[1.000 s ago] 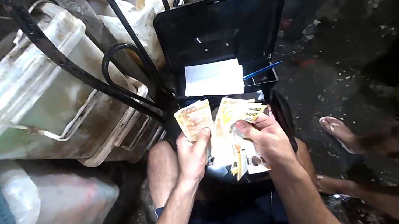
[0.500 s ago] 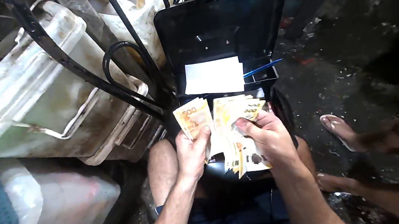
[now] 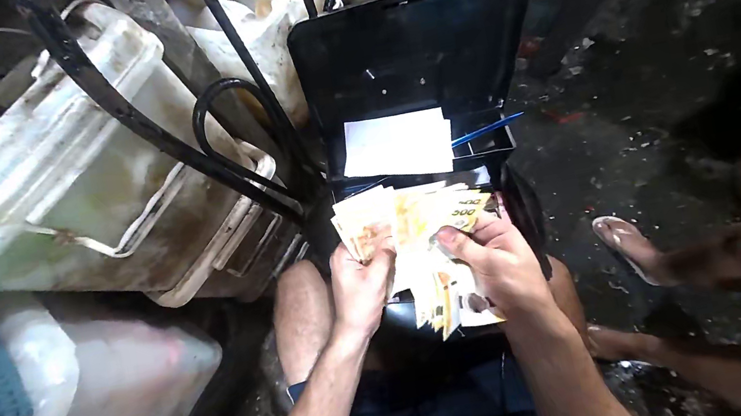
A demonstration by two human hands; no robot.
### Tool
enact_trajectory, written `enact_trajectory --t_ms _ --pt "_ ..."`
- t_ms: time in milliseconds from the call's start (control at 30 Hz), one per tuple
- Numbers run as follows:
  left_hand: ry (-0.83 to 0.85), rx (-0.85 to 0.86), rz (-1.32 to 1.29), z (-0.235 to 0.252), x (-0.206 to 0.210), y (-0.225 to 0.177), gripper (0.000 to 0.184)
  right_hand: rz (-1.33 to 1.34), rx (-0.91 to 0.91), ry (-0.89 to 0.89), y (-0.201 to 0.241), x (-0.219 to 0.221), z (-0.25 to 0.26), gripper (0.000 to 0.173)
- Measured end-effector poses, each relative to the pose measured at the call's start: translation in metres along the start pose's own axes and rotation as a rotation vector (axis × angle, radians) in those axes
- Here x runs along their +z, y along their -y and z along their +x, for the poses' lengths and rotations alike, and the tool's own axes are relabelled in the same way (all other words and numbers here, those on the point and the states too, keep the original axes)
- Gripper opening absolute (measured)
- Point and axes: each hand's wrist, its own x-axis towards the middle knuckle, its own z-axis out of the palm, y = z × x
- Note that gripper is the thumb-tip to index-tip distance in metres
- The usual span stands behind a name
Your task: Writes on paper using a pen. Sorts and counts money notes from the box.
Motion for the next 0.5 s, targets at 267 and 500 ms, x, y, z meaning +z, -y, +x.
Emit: enact_trajectory --t_ms 267,500 --pt "0.046 -0.013 -0.024 -0.004 0.006 0.007 0.021 0.011 0.025 -0.108 -0.012 0.005 0.005 0.017" --pt "0.003 0.029 0.102 0.000 -0.001 -0.001 0.015 0.007 0.028 0.015 0.002 -0.006 -0.002 0.019"
